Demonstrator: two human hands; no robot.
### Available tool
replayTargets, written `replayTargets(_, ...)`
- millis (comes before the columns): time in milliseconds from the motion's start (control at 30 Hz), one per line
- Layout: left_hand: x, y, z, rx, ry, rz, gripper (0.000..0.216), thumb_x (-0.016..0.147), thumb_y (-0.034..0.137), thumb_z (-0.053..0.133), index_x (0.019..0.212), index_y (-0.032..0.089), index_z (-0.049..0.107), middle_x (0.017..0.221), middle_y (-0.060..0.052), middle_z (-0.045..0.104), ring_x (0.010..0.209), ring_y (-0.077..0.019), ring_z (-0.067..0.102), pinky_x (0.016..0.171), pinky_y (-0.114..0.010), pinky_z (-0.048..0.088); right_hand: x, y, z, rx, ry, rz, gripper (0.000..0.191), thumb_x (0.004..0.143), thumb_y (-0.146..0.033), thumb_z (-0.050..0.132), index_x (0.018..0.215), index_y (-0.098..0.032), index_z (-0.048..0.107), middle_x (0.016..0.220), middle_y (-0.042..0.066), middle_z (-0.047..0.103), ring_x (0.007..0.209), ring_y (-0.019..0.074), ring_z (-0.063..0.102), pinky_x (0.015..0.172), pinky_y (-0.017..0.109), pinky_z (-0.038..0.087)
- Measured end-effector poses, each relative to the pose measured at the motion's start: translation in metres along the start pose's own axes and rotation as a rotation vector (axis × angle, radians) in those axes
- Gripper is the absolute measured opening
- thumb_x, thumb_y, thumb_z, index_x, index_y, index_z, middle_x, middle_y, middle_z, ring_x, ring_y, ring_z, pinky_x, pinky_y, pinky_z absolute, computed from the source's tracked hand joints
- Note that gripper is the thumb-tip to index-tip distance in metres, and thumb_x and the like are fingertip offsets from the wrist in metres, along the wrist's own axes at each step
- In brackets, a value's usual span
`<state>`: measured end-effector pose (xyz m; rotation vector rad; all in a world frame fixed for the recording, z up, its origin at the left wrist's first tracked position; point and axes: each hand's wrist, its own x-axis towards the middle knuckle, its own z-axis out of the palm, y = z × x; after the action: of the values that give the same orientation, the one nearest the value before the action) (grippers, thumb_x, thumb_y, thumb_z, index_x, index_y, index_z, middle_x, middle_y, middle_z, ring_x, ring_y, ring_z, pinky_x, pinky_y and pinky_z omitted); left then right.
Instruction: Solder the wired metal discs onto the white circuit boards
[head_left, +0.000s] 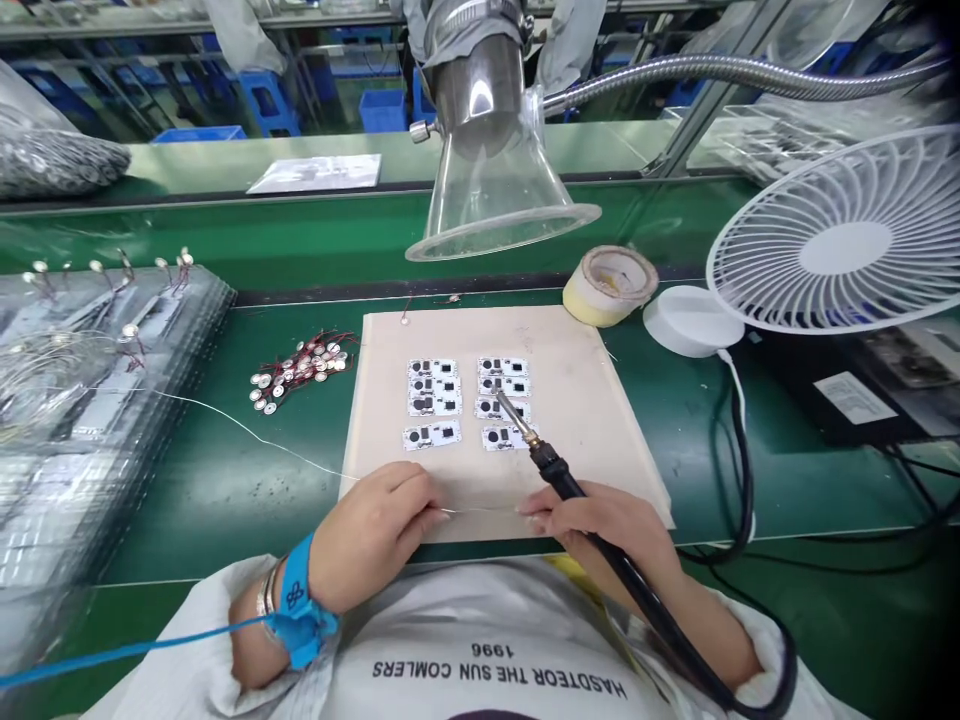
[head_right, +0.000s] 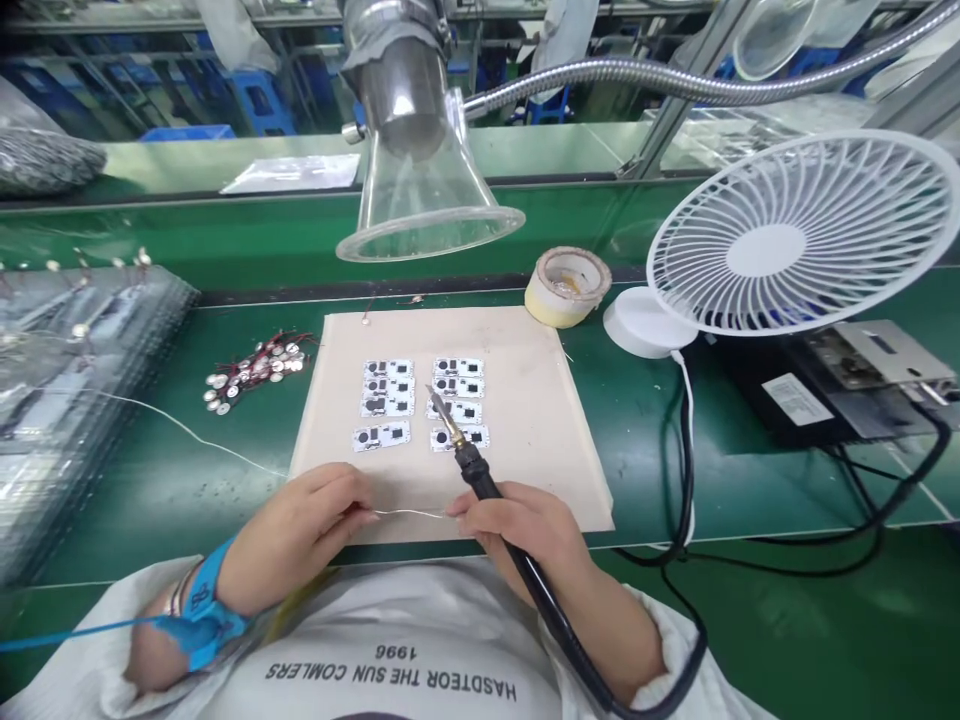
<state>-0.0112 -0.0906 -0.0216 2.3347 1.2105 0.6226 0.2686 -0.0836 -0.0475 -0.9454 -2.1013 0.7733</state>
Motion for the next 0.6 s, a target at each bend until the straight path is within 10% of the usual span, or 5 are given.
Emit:
replayTargets(333,0.004,0.015,-0.006,-0.287,-0.012,-0.065,0.017,0.091,0.012,0.055,0.079,0.019,0.064,0.064,0.004,0.061,0.054,-0.0067,0.052,0.052,-0.015,0.039,0.012,-0.011,0.002,-0.021,0.04,0.053,0.017,0.094,-0.019,0.054,0.084,-0.023,0.066,0.077,0.001,0.074,0.064,0.0155,0.072,0.057,0.021,0.06)
replayTargets(600,0.006,-0.006,-0.025,-0.053,0.073,-0.206,0.02,0.095,0.021,0.047,0.083,0.02,0.062,0.072,0.003,0.066,0.062,-0.0093,0.06,0.057,-0.018,0.045,0.026,-0.004,-0.049,-0.113,0.299,0.137,0.011,0.09,-0.018,0.065,0.095,-0.027,0.069,0.073,-0.002,0.073,0.063,0.017,0.072,0.061,0.027,0.059)
